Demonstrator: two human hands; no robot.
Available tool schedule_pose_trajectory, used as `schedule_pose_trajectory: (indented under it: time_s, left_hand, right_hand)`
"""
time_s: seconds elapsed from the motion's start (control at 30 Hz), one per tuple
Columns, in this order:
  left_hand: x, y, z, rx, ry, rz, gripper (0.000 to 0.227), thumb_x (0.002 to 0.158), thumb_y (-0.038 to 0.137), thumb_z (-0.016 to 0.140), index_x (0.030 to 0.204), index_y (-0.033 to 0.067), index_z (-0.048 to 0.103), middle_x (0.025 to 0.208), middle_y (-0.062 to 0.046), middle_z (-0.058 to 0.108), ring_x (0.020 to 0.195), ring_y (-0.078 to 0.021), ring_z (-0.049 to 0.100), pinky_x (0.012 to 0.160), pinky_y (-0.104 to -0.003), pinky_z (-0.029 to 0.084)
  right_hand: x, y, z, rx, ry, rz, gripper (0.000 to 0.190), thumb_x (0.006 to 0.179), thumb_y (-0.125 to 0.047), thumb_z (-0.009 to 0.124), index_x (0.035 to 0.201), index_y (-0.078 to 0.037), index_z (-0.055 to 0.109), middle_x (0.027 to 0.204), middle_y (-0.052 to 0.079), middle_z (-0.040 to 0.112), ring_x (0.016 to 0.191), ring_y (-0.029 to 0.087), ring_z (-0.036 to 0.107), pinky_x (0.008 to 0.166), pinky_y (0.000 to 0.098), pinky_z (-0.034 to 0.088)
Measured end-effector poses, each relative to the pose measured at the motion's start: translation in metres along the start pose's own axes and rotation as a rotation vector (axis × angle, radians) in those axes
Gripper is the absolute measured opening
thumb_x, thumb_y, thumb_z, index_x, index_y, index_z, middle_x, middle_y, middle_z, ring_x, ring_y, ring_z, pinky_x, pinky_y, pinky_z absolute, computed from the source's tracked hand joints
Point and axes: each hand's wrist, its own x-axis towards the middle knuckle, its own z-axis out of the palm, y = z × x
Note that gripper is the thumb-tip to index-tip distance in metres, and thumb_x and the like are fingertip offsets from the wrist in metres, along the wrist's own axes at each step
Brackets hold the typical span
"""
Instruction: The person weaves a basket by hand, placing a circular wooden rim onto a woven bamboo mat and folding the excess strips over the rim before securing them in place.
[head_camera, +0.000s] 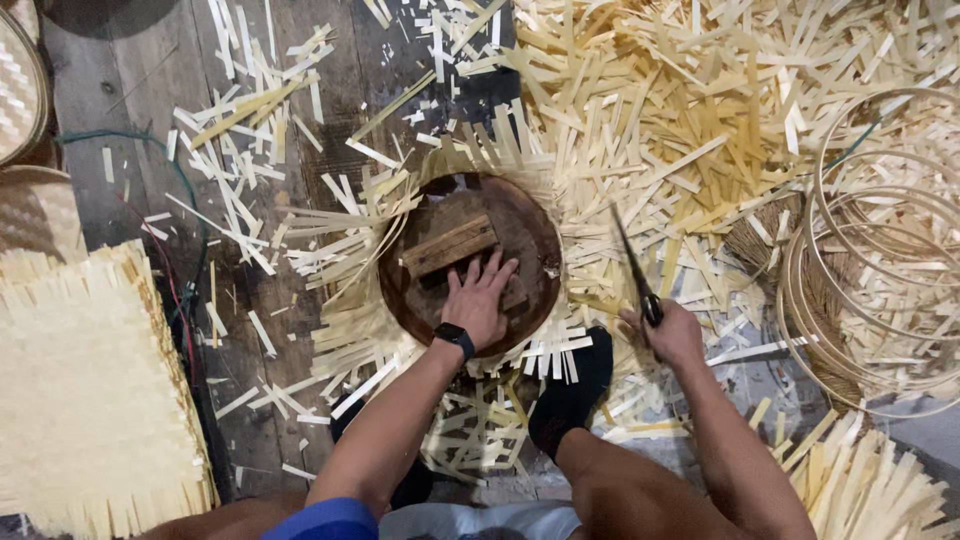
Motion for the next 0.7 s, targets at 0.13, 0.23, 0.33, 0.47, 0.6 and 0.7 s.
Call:
schedule_pose_trajectory:
  time_s: [0.13, 0.23, 0.33, 0.47, 0.6, 0.7]
  left_hand:
    - [0.003, -0.006, 0.006, -0.017, 0.009, 0.011, 0.103, 0.078, 0.015, 0.076, 0.162, 0.029, 0.019, 0.171, -0.008, 0.014, 0.151, -0.0422, 0.023, 0.118, -0.069, 0.02]
    - [0.003, -0.007, 0.004, -0.026, -0.022, 0.01, 0.1, 0.08, 0.018, 0.077, 0.161, 0.0292, 0.02, 0.17, -0.008, 0.013, 0.151, -0.0417, 0.023, 0.118, -0.069, 0.019]
    - [0.003, -0.007, 0.002, -0.031, -0.04, 0.009, 0.093, 0.081, 0.019, 0.078, 0.158, 0.0286, 0.026, 0.17, -0.008, 0.014, 0.152, -0.0412, 0.023, 0.119, -0.068, 0.019]
    - [0.001, -0.009, 0.002, -0.066, -0.034, 0.01, 0.086, 0.081, 0.02, 0.079, 0.154, 0.0271, 0.033, 0.17, -0.007, 0.016, 0.152, -0.0413, 0.023, 0.119, -0.068, 0.019]
    - [0.002, -0.008, 0.0, -0.056, -0.037, 0.01, 0.089, 0.081, 0.021, 0.08, 0.155, 0.0279, 0.032, 0.17, -0.007, 0.014, 0.151, -0.0417, 0.022, 0.118, -0.069, 0.019]
    - [-0.001, -0.006, -0.008, -0.056, -0.048, 0.017, 0.092, 0.081, 0.023, 0.081, 0.157, 0.0277, 0.03, 0.171, -0.006, 0.012, 0.153, -0.0405, 0.022, 0.12, -0.068, 0.018]
  right_hand:
    - [-0.013, -0.053, -0.005, -0.223, 0.144, -0.265, 0.063, 0.088, -0.062, 0.069, 0.085, 0.001, 0.064, 0.094, 0.024, 0.064, 0.091, 0.039, 0.064, 0.082, 0.0493, 0.054]
    - [0.009, -0.089, 0.008, -0.33, 0.162, -0.348, 0.07, 0.095, -0.064, 0.067, 0.083, 0.005, 0.064, 0.096, 0.026, 0.061, 0.097, 0.042, 0.061, 0.088, 0.0523, 0.051]
    - [0.015, -0.1, 0.022, -0.314, 0.393, -0.432, 0.057, 0.073, -0.05, 0.072, 0.094, 0.003, 0.066, 0.099, 0.022, 0.065, 0.098, 0.04, 0.064, 0.083, 0.0502, 0.053]
    - [0.015, -0.101, 0.013, -0.325, 0.29, -0.269, 0.046, 0.086, -0.046, 0.069, 0.094, -0.001, 0.07, 0.1, 0.022, 0.067, 0.094, 0.04, 0.065, 0.079, 0.0526, 0.053]
    - [0.017, -0.106, 0.002, -0.396, 0.288, -0.263, 0.043, 0.09, -0.044, 0.067, 0.094, -0.002, 0.072, 0.095, 0.021, 0.069, 0.092, 0.039, 0.067, 0.078, 0.0522, 0.054]
    - [0.023, -0.107, -0.008, -0.38, 0.201, -0.248, 0.039, 0.086, -0.042, 0.068, 0.093, -0.003, 0.072, 0.095, 0.021, 0.07, 0.091, 0.039, 0.068, 0.079, 0.0515, 0.054]
